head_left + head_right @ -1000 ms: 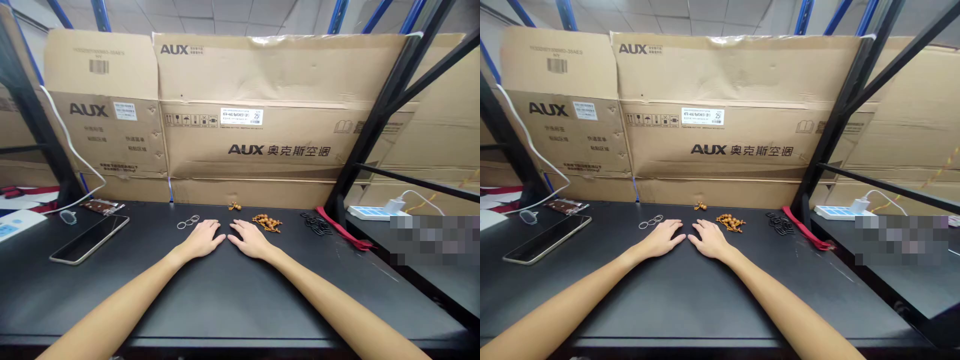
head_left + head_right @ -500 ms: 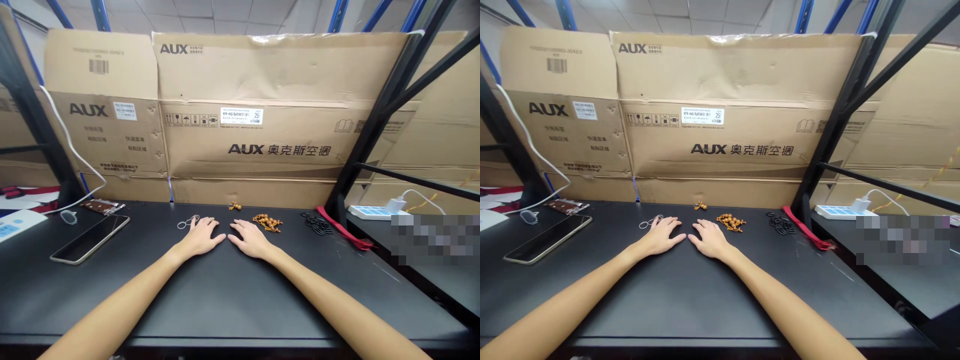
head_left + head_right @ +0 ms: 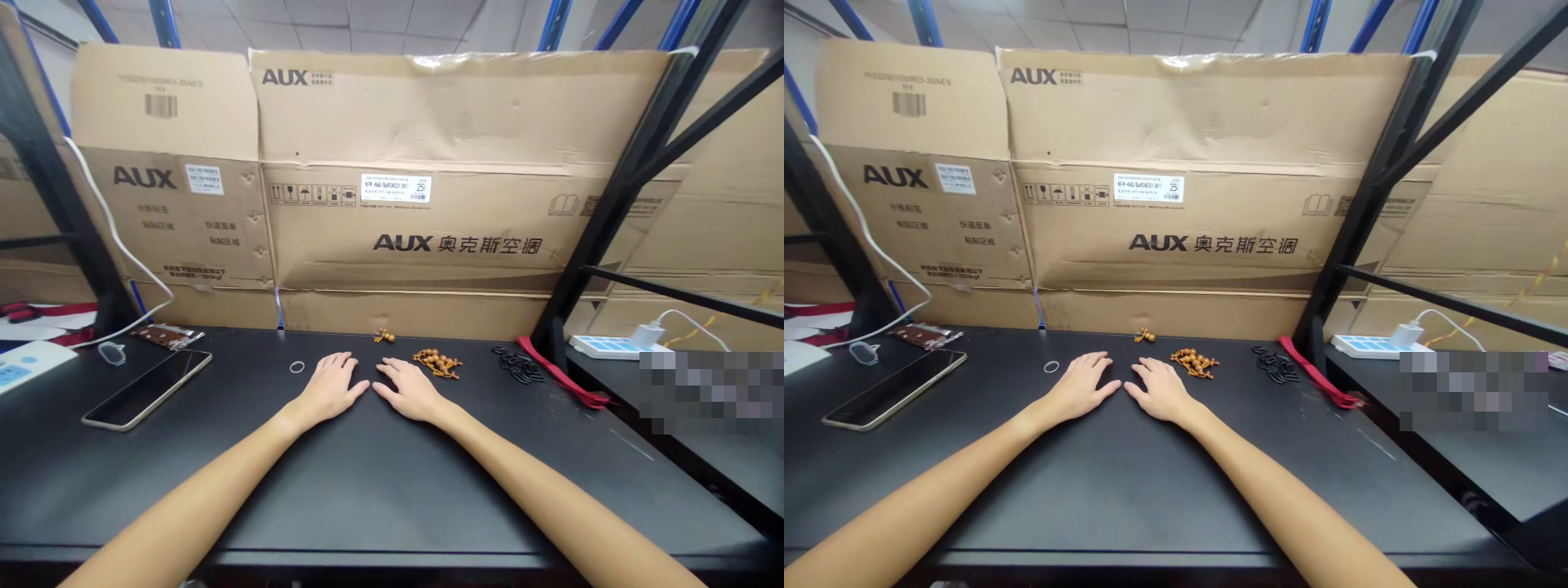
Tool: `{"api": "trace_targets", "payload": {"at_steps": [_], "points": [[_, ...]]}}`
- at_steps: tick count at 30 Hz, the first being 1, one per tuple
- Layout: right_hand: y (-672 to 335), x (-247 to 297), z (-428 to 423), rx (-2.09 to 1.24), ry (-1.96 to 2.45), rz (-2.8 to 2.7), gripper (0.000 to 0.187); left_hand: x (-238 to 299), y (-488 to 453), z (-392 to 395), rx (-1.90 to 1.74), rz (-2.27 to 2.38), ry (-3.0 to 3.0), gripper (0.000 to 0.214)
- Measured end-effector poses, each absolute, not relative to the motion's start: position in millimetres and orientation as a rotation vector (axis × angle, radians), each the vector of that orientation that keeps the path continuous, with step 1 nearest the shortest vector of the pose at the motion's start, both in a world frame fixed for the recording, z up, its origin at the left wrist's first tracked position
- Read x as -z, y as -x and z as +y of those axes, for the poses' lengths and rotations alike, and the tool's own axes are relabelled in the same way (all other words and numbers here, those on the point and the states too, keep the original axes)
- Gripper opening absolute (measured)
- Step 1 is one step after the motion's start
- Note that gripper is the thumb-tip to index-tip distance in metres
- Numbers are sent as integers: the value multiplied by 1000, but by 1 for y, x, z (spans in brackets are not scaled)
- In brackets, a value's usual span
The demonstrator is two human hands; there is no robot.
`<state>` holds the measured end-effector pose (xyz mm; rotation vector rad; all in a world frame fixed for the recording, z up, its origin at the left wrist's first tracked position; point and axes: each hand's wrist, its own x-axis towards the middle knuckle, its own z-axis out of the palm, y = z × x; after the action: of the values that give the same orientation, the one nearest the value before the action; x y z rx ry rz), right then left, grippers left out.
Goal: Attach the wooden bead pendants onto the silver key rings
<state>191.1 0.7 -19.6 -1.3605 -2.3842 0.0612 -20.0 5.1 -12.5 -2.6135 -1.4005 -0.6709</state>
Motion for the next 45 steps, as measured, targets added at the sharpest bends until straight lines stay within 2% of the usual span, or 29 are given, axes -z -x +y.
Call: {"api": "trace_targets", "payload": {"at_steps": [6, 14, 21, 28, 37, 41, 45], "points": [[-191, 18, -1, -63, 1353, -2370, 50, 14, 20, 5, 752, -1322, 2785, 41], [-192, 16, -4, -47, 1204, -2398, 38, 8, 18, 3, 983, -1168, 2999, 39], [-191, 15, -5, -33, 1290, -2408, 42, 5, 14, -4, 980, -1126, 3010, 42], [-191, 15, -6, -22, 1235, -2385, 34, -2, 12, -9, 778, -1179, 2777, 16], [-188, 19, -4, 68, 1380, -2286, 40, 8, 19, 4, 581, -1329, 2805, 47], [-191, 15, -3, 245, 1545, -2183, 31, 10, 20, 5, 635, -1343, 2772, 47], [-196, 8, -3, 373, 1800, -2058, 25, 5, 17, -2, 705, -1264, 2722, 33]]}}
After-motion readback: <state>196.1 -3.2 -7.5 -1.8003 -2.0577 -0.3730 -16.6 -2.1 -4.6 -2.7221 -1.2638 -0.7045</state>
